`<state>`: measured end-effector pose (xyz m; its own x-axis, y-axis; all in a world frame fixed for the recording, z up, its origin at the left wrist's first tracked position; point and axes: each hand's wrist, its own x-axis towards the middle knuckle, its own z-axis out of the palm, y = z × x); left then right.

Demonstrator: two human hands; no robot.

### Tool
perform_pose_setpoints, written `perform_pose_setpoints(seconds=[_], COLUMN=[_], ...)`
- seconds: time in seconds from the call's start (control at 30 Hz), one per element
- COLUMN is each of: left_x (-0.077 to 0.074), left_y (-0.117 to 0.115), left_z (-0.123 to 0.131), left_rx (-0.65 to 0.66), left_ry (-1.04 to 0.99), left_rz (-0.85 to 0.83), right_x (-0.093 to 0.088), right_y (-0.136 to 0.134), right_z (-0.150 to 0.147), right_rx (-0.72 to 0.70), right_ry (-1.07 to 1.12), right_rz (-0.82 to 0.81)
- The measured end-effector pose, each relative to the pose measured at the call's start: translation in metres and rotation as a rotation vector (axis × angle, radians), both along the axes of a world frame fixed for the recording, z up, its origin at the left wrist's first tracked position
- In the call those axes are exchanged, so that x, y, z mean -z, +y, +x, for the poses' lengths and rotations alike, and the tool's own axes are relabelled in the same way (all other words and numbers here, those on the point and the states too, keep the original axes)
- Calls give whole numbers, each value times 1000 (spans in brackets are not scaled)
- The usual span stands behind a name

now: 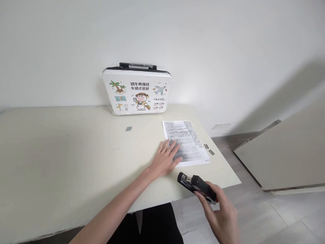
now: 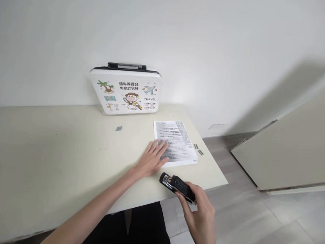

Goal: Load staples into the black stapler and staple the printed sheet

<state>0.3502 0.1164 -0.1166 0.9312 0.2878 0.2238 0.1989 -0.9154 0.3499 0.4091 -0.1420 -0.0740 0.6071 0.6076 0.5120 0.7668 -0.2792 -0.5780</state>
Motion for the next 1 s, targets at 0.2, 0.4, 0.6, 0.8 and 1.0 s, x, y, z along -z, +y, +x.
perform_pose_setpoints(seconds=[0.2,0.4,0.6,0.8,1.0], left_x=[-16,-24,-32,-31,-21], left_y=[31,78,109,130,135], left_z=[-69,-130,-153,-171,-177], left_rx=[-44,-298,-384,-574,-653], left_ry=[-106,-302,-472,-575,-640], left_rz=[-254,-554,-900,-748,-684], right_x=[3,11,8,10,29], right_y=[18,61,141,222,262], right_z=[-4,-13,-19,-16,-8], right_rx=[-114,-317,-493,-597,-646], right_ry=[22,127,59,59,90], right_rz=[-18,-99,-147,-147,-112])
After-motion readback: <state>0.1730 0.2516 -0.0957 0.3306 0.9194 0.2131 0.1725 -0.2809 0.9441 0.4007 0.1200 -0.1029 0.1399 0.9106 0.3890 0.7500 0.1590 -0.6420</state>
